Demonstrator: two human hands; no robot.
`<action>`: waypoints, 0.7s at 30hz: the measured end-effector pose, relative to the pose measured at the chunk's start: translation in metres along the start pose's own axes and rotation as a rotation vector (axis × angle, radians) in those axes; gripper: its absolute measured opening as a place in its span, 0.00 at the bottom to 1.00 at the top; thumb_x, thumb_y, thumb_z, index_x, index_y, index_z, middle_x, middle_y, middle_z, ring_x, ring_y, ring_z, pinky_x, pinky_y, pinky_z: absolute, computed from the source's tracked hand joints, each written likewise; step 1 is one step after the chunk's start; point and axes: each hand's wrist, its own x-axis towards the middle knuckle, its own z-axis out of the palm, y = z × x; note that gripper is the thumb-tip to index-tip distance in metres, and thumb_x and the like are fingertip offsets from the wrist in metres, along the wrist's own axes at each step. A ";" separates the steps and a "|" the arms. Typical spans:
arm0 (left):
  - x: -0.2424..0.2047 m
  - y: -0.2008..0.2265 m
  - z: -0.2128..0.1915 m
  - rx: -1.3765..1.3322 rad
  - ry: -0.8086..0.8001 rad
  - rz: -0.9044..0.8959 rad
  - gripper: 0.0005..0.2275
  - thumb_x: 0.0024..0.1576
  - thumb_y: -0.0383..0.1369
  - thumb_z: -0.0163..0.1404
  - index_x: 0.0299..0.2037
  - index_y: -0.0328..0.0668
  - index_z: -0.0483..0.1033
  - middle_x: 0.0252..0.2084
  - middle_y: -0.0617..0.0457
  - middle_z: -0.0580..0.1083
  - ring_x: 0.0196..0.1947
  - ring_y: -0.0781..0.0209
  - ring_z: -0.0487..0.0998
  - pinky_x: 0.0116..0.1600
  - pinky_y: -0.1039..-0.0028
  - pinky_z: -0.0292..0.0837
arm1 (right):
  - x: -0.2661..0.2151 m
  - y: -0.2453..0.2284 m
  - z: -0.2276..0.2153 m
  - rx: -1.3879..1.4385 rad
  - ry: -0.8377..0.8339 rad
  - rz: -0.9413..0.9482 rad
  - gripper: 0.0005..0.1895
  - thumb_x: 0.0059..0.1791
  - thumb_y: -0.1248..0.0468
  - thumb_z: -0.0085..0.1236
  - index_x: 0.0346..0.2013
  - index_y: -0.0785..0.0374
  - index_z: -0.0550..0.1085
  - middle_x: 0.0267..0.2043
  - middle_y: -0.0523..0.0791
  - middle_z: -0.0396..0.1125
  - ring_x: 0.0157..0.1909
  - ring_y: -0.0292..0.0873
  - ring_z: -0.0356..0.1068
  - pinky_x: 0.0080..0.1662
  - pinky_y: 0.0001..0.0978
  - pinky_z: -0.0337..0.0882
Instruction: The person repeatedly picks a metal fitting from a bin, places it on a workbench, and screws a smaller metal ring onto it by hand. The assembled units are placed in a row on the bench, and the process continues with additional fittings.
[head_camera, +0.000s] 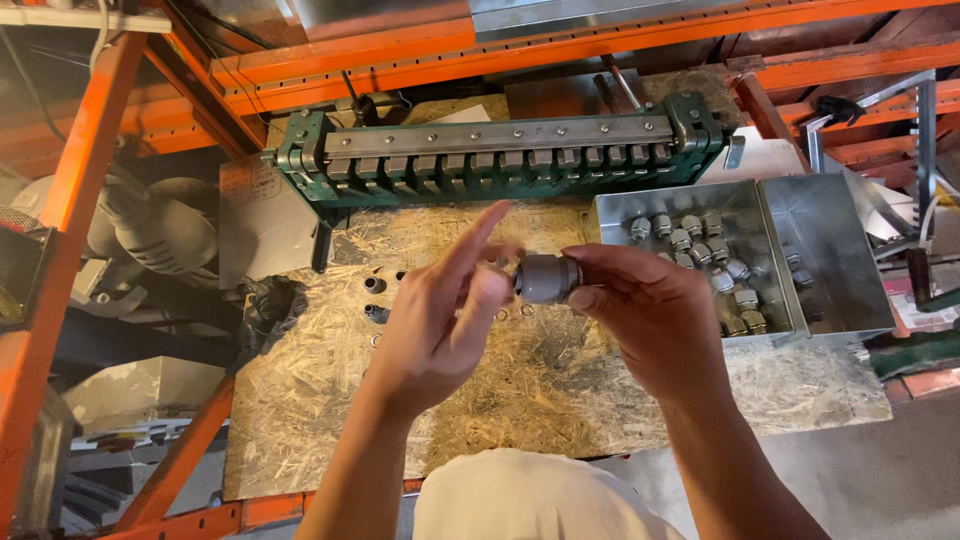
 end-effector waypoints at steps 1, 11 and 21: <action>-0.001 -0.001 0.000 0.000 -0.001 0.001 0.38 0.74 0.58 0.28 0.81 0.33 0.62 0.59 0.33 0.87 0.42 0.53 0.94 0.42 0.63 0.84 | 0.001 -0.004 0.001 0.000 0.001 0.000 0.24 0.49 0.79 0.72 0.60 0.71 0.83 0.56 0.53 0.83 0.53 0.39 0.81 0.54 0.28 0.84; 0.005 0.000 0.006 -0.082 0.019 0.154 0.17 0.67 0.31 0.62 0.65 0.36 0.80 0.60 0.41 0.85 0.54 0.50 0.91 0.60 0.67 0.95 | 0.004 -0.006 0.006 -0.030 -0.059 -0.037 0.22 0.50 0.78 0.72 0.60 0.69 0.83 0.54 0.54 0.84 0.54 0.42 0.83 0.57 0.32 0.86; 0.007 -0.004 0.002 -0.191 -0.063 0.096 0.29 0.75 0.51 0.42 0.76 0.34 0.67 0.72 0.35 0.79 0.60 0.43 0.92 0.57 0.58 0.98 | 0.000 -0.009 0.008 -0.062 -0.018 -0.069 0.23 0.50 0.78 0.74 0.60 0.68 0.84 0.49 0.51 0.84 0.46 0.39 0.80 0.48 0.26 0.83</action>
